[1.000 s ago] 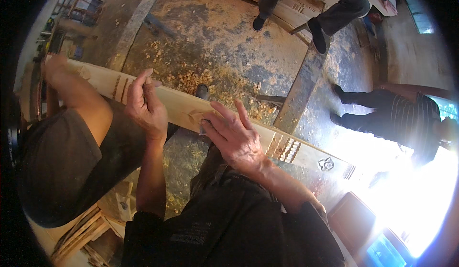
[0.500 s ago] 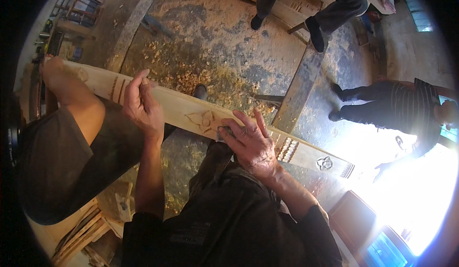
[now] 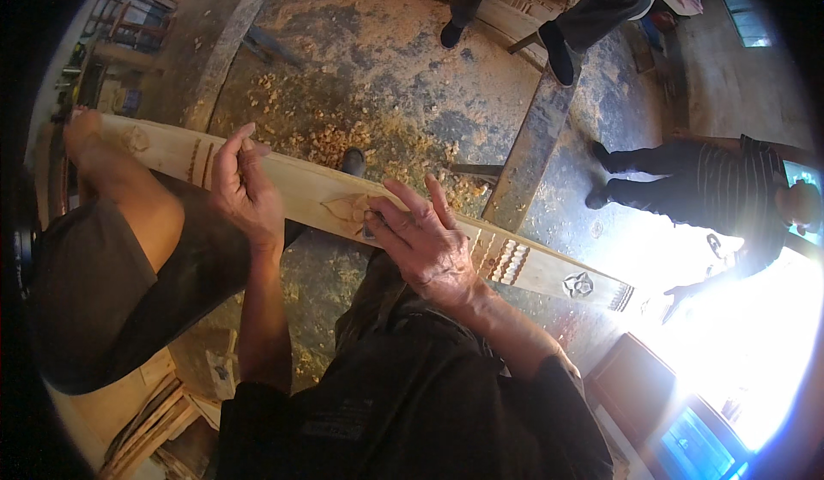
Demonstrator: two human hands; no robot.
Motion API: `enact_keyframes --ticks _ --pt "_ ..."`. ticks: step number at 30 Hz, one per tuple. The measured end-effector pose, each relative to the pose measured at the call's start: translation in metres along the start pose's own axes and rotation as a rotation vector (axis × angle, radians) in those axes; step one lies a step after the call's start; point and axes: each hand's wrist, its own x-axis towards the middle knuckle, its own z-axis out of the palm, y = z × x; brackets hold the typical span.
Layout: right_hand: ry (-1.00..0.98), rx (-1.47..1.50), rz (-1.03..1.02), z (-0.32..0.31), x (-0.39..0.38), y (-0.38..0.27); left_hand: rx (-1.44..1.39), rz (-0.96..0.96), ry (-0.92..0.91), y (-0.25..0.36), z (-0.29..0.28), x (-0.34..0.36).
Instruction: The person carves a decorative design on a wooden beam using a handheld carving tool and then rubs the carved area with sandpaper.
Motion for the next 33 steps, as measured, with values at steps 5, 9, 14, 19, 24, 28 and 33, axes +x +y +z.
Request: enact_keyframes --ticks 5,9,14,19,24,28,33 --pt "0.019 0.037 0.006 -0.002 -0.019 0.011 0.023 0.014 0.013 0.002 0.001 0.001" --pt "0.006 -0.012 -0.019 -0.005 -0.003 0.004 -0.008 0.029 0.021 0.002 0.002 0.000" --pt "0.027 0.000 -0.017 -0.002 -0.017 0.014 0.012 -0.004 -0.002 0.005 0.002 0.000" --pt "0.060 -0.013 -0.009 0.001 -0.002 0.006 -0.020 0.016 0.000 0.000 -0.001 -0.002" --pt "0.079 -0.013 0.014 0.001 -0.008 0.009 -0.014 -0.012 -0.004 0.010 0.002 0.000" --pt "0.081 0.004 -0.015 0.000 -0.012 0.011 -0.033 0.014 0.005 0.002 0.000 -0.001" --pt "0.066 -0.034 0.002 -0.033 -0.049 -0.010 0.008 -0.016 -0.029 0.005 -0.004 0.000"
